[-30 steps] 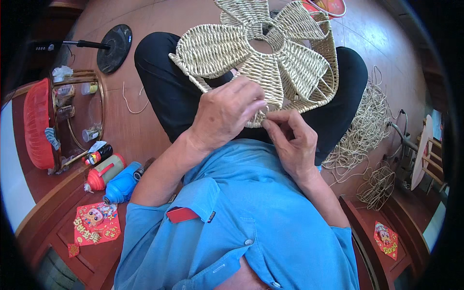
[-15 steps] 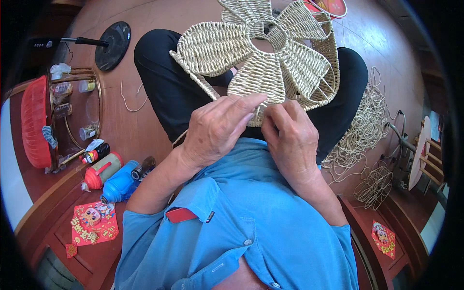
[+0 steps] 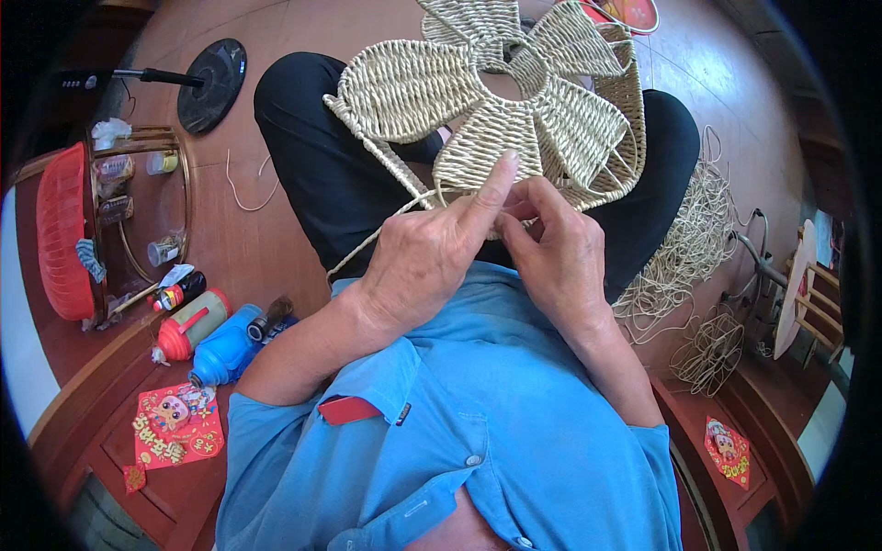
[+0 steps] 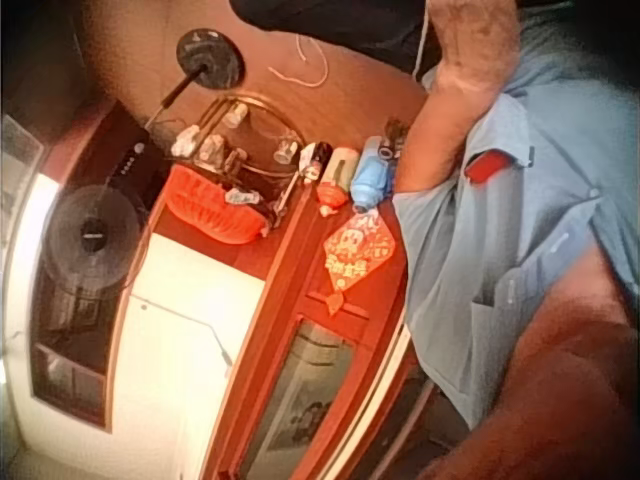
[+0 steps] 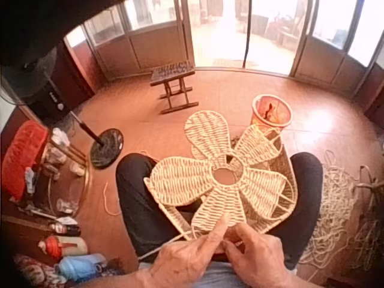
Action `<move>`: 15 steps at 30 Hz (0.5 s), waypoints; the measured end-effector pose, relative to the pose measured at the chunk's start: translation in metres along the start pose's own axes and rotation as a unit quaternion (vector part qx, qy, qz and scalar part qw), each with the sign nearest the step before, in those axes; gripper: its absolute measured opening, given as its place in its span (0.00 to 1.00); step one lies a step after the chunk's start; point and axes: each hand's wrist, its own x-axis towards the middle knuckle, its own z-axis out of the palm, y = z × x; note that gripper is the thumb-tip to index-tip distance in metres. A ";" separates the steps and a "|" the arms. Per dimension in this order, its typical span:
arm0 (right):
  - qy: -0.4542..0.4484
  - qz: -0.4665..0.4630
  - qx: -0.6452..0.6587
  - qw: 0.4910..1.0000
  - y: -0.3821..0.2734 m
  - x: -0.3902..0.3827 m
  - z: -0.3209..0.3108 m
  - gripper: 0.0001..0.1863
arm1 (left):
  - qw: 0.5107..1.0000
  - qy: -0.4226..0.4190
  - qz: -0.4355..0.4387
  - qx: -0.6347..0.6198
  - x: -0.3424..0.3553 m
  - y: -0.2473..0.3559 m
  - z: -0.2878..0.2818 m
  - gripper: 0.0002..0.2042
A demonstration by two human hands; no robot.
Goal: Weaving and trimming a decorative floral-shaped wicker or straw basket.
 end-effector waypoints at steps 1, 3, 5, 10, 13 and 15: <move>0.002 0.013 0.023 1.000 0.001 0.000 0.000 0.07 | 1.000 -0.018 -0.009 0.000 0.000 0.000 -0.001 0.42; 0.021 -0.005 0.016 1.000 -0.001 -0.003 0.004 0.07 | 0.999 -0.035 -0.019 0.001 0.000 -0.001 -0.002 0.42; 0.044 -0.029 0.005 0.999 -0.002 -0.005 0.007 0.07 | 0.999 -0.034 -0.007 -0.014 0.001 -0.002 -0.002 0.42; 0.009 -0.009 -0.005 1.000 0.001 -0.004 0.006 0.12 | 0.999 -0.042 -0.013 -0.019 0.002 -0.002 -0.002 0.43; 0.013 -0.019 -0.032 0.999 0.004 -0.002 0.008 0.16 | 0.998 -0.054 -0.008 -0.014 0.004 -0.001 0.000 0.43; 0.025 -0.029 -0.033 0.999 0.005 -0.002 0.011 0.16 | 0.998 -0.065 -0.002 -0.008 0.006 -0.001 0.002 0.43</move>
